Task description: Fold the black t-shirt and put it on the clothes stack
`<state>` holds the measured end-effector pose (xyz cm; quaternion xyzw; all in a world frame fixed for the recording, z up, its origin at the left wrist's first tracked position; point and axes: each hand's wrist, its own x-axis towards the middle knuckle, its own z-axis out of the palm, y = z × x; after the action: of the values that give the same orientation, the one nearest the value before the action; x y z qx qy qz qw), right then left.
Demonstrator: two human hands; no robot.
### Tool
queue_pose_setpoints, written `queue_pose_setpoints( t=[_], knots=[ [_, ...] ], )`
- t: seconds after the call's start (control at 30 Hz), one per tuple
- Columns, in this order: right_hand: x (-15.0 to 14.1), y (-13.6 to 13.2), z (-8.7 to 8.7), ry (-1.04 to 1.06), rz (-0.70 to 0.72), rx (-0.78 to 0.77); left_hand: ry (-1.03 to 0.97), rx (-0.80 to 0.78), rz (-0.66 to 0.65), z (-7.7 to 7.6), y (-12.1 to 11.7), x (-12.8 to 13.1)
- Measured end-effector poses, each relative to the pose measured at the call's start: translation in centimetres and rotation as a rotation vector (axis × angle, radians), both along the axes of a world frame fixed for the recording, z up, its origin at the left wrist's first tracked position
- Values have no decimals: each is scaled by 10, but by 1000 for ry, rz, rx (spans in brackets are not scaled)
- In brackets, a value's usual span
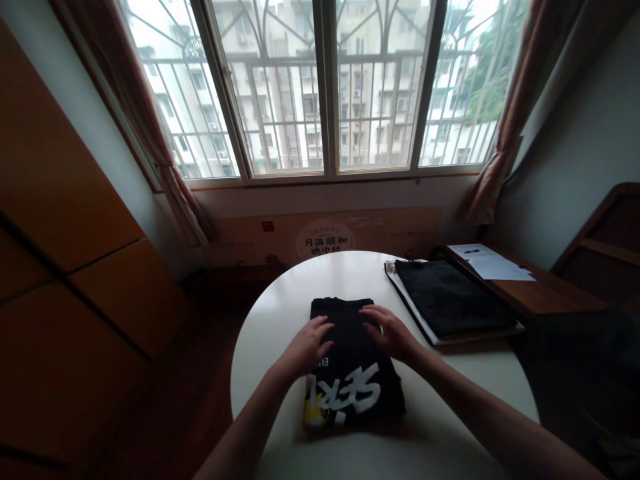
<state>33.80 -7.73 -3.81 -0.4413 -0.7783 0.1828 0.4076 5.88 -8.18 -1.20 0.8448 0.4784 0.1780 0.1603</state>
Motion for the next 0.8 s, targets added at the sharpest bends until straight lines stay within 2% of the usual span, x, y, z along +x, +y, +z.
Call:
queue_pose_setpoints(
  t=[0.07,0.13,0.2,0.27,0.37,0.5,0.67,0.8],
  knots=[
    [-2,-44,4,-146,184,-59,61,-70,-121,-4,-39,-3],
    [-2,-80,4,-308,358,-122,91,-149,-159,-12,-72,-5],
    [-1,-103,1,-420,441,-198,144,-210,-170,-21,-97,-8],
    [1,-114,-3,-489,461,-250,196,-223,-174,-27,-111,-12],
    [2,-114,-8,-540,415,-258,239,-188,-160,-29,-116,-18],
    [-2,-111,-4,-599,334,-199,266,-62,-107,-20,-116,-23],
    [-9,-115,3,-691,240,-93,257,78,-186,-10,-118,-22],
    [-10,-120,3,-724,158,-112,215,93,-196,-12,-117,-24]
  ],
)
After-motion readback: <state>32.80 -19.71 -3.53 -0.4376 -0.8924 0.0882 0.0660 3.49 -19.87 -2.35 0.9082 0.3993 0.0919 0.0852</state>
